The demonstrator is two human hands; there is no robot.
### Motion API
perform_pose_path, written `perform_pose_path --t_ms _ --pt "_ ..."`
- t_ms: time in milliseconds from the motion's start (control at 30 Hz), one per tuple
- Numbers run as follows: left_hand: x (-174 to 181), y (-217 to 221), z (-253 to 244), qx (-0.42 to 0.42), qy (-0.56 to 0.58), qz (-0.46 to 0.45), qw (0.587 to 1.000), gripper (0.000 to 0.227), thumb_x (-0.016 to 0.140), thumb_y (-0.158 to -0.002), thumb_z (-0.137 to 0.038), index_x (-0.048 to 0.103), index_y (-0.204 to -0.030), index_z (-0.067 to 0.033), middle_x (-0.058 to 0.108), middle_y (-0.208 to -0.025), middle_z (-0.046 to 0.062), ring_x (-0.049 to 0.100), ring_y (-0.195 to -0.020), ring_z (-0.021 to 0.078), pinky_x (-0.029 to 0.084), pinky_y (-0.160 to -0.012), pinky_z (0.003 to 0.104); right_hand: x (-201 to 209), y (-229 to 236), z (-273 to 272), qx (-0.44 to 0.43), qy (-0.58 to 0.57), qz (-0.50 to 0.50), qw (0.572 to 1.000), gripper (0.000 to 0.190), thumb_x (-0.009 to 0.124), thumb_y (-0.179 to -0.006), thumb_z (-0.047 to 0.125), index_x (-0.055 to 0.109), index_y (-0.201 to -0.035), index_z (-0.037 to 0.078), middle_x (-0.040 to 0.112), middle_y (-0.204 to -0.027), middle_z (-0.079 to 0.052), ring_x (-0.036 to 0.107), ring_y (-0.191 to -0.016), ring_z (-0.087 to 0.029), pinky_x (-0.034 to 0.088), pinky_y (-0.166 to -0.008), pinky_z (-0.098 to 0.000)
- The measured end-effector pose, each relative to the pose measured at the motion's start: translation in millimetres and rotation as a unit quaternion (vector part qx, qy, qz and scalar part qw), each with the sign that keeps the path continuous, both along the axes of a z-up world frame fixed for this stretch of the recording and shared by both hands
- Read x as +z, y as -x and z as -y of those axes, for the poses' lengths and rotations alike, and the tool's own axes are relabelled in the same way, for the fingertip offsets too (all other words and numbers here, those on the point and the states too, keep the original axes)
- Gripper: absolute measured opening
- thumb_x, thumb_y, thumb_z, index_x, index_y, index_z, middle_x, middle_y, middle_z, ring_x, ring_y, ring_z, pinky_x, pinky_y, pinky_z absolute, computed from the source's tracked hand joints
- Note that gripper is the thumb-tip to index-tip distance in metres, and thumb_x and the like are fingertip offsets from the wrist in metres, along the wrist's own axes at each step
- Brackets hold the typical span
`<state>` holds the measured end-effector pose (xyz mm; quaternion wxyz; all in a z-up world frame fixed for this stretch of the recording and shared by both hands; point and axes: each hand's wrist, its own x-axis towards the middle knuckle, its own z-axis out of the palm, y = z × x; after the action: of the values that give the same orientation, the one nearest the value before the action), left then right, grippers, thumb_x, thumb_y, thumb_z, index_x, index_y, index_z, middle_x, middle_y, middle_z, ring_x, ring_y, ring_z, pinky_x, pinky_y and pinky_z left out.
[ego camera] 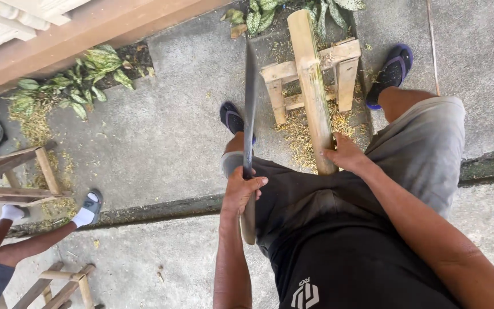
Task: The recorder uses a machete to shave the outer layer off a bamboo pole while it is held in a wooden stand.
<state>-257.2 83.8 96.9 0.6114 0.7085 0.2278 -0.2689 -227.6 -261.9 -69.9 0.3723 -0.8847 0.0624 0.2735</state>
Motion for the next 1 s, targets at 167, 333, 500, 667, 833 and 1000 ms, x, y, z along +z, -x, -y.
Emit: perform_pose_path --t_ms 167,333,500,667,833,1000 --pt "8 14 8 0.096 0.136 -0.017 0.986 0.048 0.084 -0.076 -0.009 0.050 -0.108 -0.0028 0.063 -0.068 0.007 0.060 -0.045 0.0156 0.050 -0.039 0.030 48 -3 13 0.066 0.022 -0.092 0.993 0.064 0.063 -0.095 0.048 0.052 -0.141 0.006 0.063 -0.132 -0.019 0.062 -0.120 -0.031 0.050 -0.101 -0.0429" --pt "5 24 18 0.150 0.142 -0.003 0.978 0.041 0.083 -0.079 -0.012 0.055 -0.107 -0.0039 0.062 -0.067 0.007 0.060 -0.046 0.0163 0.051 -0.040 0.031 78 0 12 -0.047 -0.081 -0.080 0.992 0.041 0.058 -0.096 0.035 0.074 -0.120 0.005 0.077 -0.102 -0.019 0.071 -0.089 -0.041 0.059 -0.079 -0.0505" --pt "-12 37 33 0.172 0.148 -0.005 0.974 0.034 0.082 -0.080 -0.014 0.056 -0.102 -0.0063 0.062 -0.067 0.005 0.060 -0.046 0.0166 0.050 -0.040 0.031 96 -12 -6 -0.053 -0.012 0.090 0.994 0.038 0.064 -0.095 0.038 0.078 -0.117 0.011 0.076 -0.098 -0.013 0.072 -0.089 -0.028 0.056 -0.086 -0.0434" --pt "-8 39 39 0.166 0.131 -0.015 0.977 0.031 0.081 -0.081 -0.014 0.057 -0.099 -0.0061 0.062 -0.069 0.006 0.061 -0.048 0.0178 0.050 -0.041 0.032 82 -29 -10 -0.148 -0.067 -0.010 0.987 0.062 0.069 -0.088 0.041 0.059 -0.142 0.013 0.073 -0.097 -0.019 0.073 -0.088 -0.032 0.057 -0.084 -0.0449" --pt "-3 14 37 0.144 0.153 -0.047 0.977 0.031 0.080 -0.082 -0.016 0.057 -0.100 -0.0078 0.062 -0.070 0.006 0.061 -0.050 0.0173 0.052 -0.044 0.032 29 -38 -18 -0.094 -0.047 0.019 0.994 0.095 0.079 -0.084 0.046 0.035 -0.151 -0.005 0.049 -0.139 -0.030 0.050 -0.128 -0.042 0.040 -0.108 -0.0436" --pt "-86 -28 50 0.155 0.196 -0.028 0.968 0.032 0.082 -0.083 -0.015 0.055 -0.098 -0.0061 0.062 -0.070 0.006 0.061 -0.051 0.0180 0.053 -0.046 0.033 11 -37 -15 -0.211 -0.227 -0.188 0.932 0.094 0.080 -0.079 0.043 0.040 -0.150 -0.002 0.059 -0.139 -0.023 0.059 -0.130 -0.035 0.044 -0.113 -0.0423"
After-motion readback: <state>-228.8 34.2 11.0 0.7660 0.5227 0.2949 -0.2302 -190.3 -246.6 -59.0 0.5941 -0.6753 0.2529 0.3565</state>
